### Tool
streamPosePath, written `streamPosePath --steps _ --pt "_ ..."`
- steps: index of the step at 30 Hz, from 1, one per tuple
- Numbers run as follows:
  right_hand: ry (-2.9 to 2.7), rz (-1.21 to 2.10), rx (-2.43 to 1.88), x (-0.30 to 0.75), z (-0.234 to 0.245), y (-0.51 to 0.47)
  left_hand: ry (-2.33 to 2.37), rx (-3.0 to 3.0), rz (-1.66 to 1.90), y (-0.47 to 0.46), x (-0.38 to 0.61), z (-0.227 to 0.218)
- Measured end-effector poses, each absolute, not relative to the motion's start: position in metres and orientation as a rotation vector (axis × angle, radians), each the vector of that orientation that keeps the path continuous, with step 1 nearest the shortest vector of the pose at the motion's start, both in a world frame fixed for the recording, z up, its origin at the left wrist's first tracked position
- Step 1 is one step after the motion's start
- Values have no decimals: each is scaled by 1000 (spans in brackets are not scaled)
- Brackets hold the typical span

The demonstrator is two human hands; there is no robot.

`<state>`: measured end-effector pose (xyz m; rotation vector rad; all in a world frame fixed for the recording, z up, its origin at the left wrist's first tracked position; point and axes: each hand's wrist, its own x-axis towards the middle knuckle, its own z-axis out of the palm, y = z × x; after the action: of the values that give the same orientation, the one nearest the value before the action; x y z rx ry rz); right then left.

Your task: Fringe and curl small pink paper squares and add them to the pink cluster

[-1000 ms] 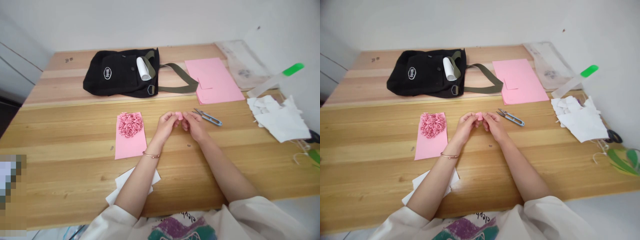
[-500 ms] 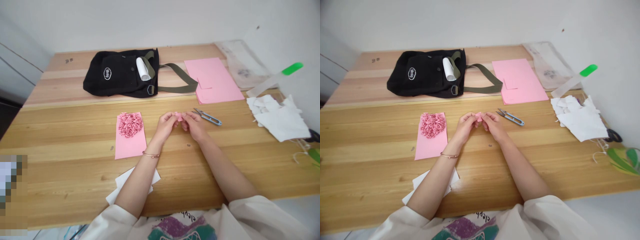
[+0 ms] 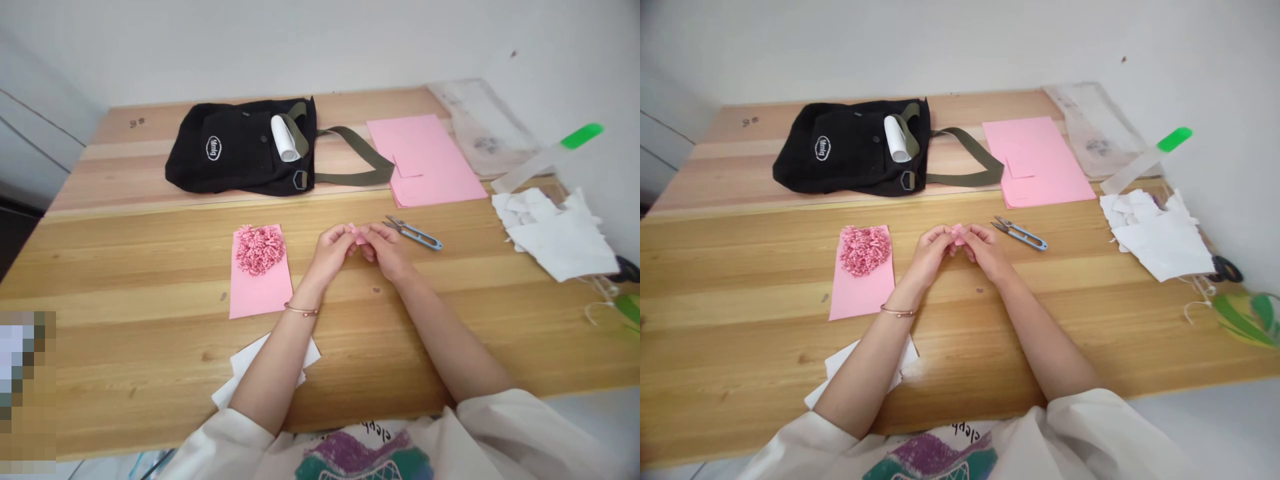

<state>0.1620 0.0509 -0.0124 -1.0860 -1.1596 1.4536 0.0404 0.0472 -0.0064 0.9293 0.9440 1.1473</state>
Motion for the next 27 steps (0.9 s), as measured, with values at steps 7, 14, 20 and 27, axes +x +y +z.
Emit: streamPosePath --steps 7,14,20,27 --pt "-1125 1468 -1067 162 -13 51 922 941 1148 47 41 -6" --pt "-1176 1445 -1079 161 -10 50 914 932 1168 47 41 -5" --pt "-1157 1468 -1055 162 -11 50 925 952 1157 48 41 -6" --pt "-1145 1468 -1073 162 -11 50 937 954 1151 48 41 -6"
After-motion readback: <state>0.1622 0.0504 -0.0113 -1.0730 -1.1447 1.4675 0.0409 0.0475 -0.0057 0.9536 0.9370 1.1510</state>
